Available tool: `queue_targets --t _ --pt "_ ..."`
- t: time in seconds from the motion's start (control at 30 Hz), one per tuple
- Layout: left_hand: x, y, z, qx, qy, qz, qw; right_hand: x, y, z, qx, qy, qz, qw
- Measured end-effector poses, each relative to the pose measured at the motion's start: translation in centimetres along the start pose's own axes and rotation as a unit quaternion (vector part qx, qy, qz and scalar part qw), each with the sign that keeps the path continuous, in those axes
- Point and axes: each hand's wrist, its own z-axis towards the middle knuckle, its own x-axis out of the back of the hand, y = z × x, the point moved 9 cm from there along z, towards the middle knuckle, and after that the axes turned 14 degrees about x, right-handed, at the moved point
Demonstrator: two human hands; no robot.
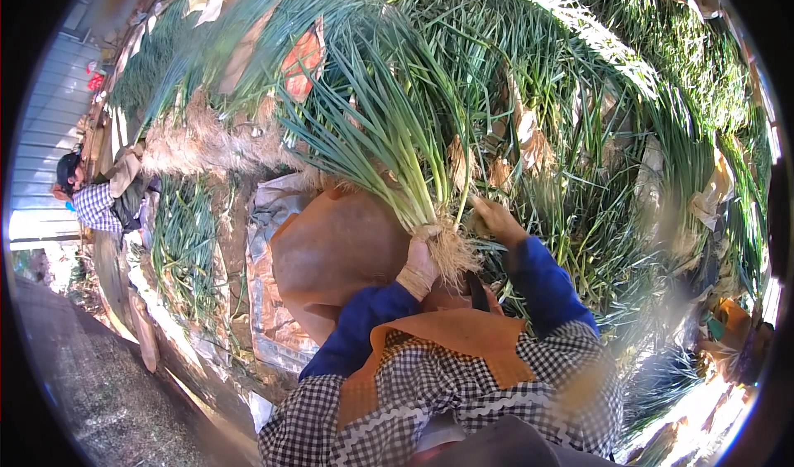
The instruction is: The person cleans bundles of leeks by hand, stripping away the outer layers and dirt from the roots while they are spread out on a sack on the ground.
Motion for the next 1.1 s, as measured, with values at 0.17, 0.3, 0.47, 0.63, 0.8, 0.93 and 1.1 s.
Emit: queue_targets --t 0.17,0.3,0.47,0.63,0.8,0.93,1.1 --pt "-0.8 -0.8 0.6 0.050 -0.065 0.035 0.996 -1.6 -1.8 6.7 0.166 0.183 0.039 0.968" --pt "-0.8 -0.7 -0.4 0.057 -0.017 0.029 0.998 -0.4 -6.6 0.7 0.174 0.197 -0.374 0.889" --pt "0.2 -0.2 0.1 0.021 0.002 0.013 1.000 2.8 1.4 -8.6 0.087 0.059 -0.078 0.991" --pt "-1.7 -0.6 -0.4 0.031 -0.020 0.022 0.999 11.4 10.6 -13.2 -0.206 -0.083 -0.575 0.787" --pt "-0.6 -0.3 0.0 0.038 -0.029 0.036 0.998 1.1 -0.2 -0.8 0.044 0.022 0.003 0.999" --pt "-1.0 0.0 -0.5 0.013 -0.034 0.062 0.997 -0.1 -1.7 4.0 0.165 0.118 0.133 0.970" --pt "-2.1 -0.6 -1.7 0.067 -0.076 0.067 0.993 -1.7 -7.0 1.8 0.239 0.129 -0.113 0.956"
